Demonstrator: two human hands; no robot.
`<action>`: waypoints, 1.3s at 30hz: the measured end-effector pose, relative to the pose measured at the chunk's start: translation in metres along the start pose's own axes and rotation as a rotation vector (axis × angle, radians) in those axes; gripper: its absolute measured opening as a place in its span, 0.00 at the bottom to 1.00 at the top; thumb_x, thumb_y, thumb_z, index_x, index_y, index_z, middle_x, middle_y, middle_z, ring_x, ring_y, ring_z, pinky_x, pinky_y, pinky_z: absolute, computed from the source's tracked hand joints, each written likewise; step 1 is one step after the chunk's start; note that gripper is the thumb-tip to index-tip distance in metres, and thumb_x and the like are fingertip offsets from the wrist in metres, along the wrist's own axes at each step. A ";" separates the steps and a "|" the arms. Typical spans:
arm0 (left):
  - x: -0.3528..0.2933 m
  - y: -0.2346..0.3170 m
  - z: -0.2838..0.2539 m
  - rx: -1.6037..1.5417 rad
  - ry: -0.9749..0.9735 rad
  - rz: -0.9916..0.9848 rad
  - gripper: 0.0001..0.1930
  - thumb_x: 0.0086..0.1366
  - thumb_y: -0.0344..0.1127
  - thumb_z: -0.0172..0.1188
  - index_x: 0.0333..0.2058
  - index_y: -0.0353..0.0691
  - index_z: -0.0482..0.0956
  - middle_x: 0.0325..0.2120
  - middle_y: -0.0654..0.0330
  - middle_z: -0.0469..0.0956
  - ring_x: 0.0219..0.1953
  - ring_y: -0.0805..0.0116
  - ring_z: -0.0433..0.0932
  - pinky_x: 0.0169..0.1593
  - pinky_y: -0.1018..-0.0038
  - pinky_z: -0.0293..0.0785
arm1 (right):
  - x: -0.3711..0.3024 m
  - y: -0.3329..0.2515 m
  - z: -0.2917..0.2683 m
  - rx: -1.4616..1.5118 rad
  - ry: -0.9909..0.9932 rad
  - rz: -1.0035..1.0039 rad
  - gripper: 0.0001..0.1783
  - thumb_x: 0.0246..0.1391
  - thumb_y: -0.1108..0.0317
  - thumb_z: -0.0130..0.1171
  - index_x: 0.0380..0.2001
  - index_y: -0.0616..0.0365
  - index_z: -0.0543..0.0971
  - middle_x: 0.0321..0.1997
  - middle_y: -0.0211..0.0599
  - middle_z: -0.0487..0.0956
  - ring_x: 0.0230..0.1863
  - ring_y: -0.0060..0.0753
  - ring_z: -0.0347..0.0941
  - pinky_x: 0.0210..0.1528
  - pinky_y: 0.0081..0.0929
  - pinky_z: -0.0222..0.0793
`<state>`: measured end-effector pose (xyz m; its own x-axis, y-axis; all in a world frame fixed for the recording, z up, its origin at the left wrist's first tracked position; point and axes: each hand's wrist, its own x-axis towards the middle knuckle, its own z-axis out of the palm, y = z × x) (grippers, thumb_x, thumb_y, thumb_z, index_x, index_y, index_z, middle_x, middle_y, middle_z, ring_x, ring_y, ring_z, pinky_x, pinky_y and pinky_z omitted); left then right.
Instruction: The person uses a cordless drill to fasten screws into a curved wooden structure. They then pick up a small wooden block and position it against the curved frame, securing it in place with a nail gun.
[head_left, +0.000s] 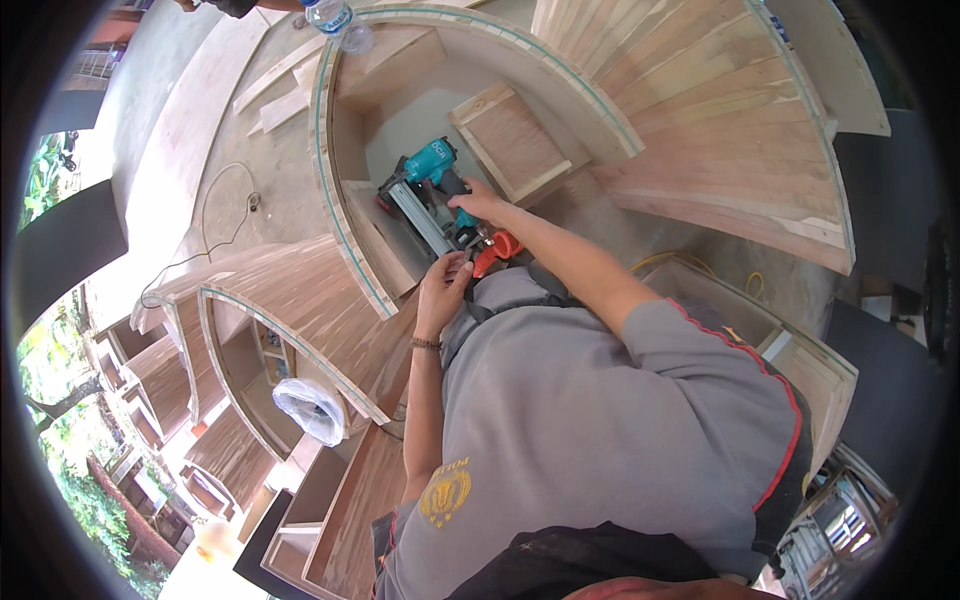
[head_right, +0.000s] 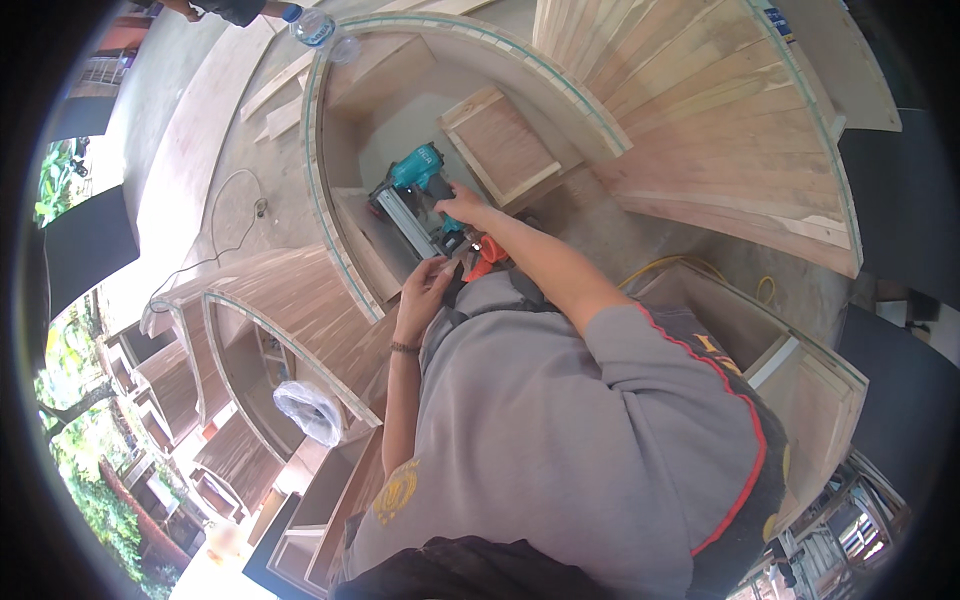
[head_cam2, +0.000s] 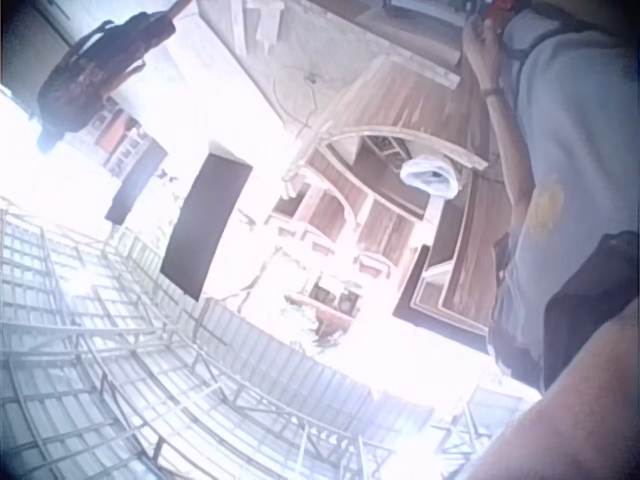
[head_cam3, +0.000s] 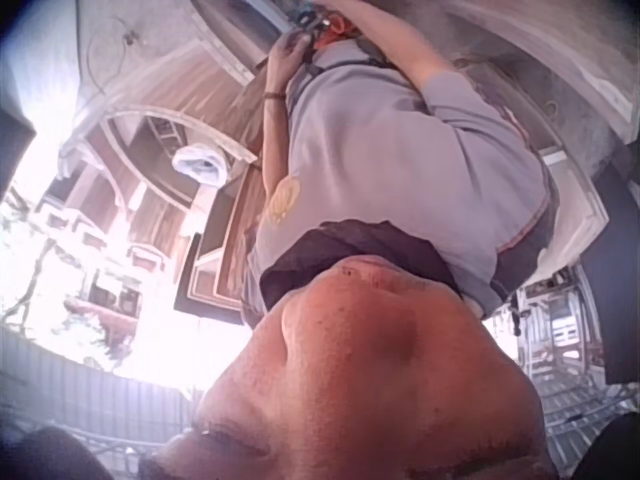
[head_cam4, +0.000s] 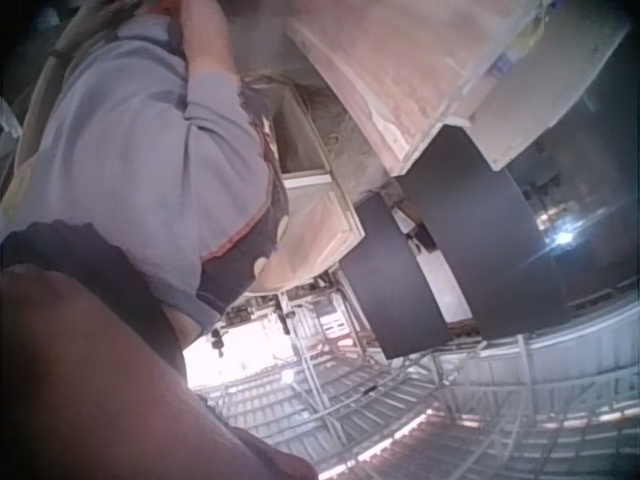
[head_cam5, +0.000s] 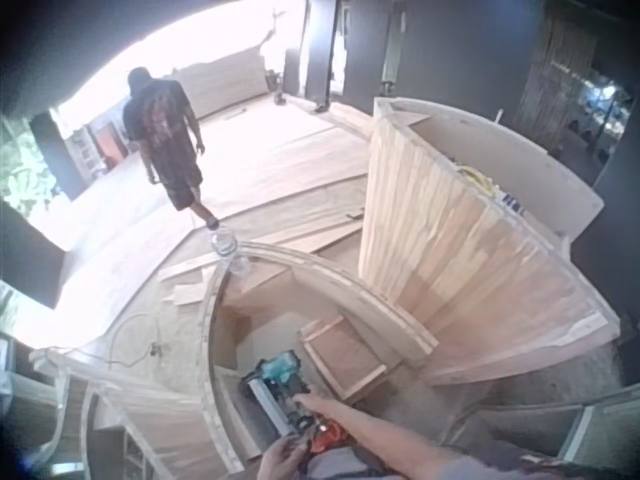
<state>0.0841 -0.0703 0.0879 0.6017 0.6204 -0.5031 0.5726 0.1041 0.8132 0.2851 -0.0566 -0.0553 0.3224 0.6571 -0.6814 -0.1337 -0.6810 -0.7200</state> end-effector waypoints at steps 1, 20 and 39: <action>0.000 0.002 0.000 0.017 -0.014 -0.006 0.19 0.70 0.40 0.62 0.54 0.35 0.79 0.42 0.55 0.83 0.44 0.69 0.81 0.51 0.72 0.76 | 0.000 0.001 -0.004 0.047 -0.007 0.000 0.46 0.45 0.55 0.70 0.67 0.61 0.67 0.61 0.52 0.76 0.60 0.45 0.74 0.62 0.36 0.67; 0.020 -0.018 0.015 0.416 0.196 0.031 0.26 0.64 0.47 0.65 0.56 0.41 0.77 0.52 0.45 0.72 0.57 0.46 0.73 0.60 0.58 0.70 | -0.011 0.011 -0.020 0.028 -0.035 0.038 0.31 0.54 0.60 0.67 0.58 0.65 0.76 0.54 0.47 0.81 0.55 0.40 0.76 0.59 0.33 0.68; 0.018 -0.016 0.016 0.645 0.175 0.158 0.26 0.61 0.45 0.66 0.57 0.43 0.76 0.53 0.48 0.71 0.57 0.46 0.71 0.59 0.56 0.71 | 0.000 0.088 -0.145 0.488 0.524 0.290 0.36 0.55 0.56 0.66 0.62 0.61 0.69 0.56 0.48 0.75 0.50 0.51 0.77 0.37 0.50 0.87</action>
<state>0.0948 -0.0736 0.0617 0.6375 0.7122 -0.2937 0.7350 -0.4480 0.5091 0.4094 -0.1632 -0.0994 0.5965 0.1520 -0.7881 -0.6397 -0.5030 -0.5812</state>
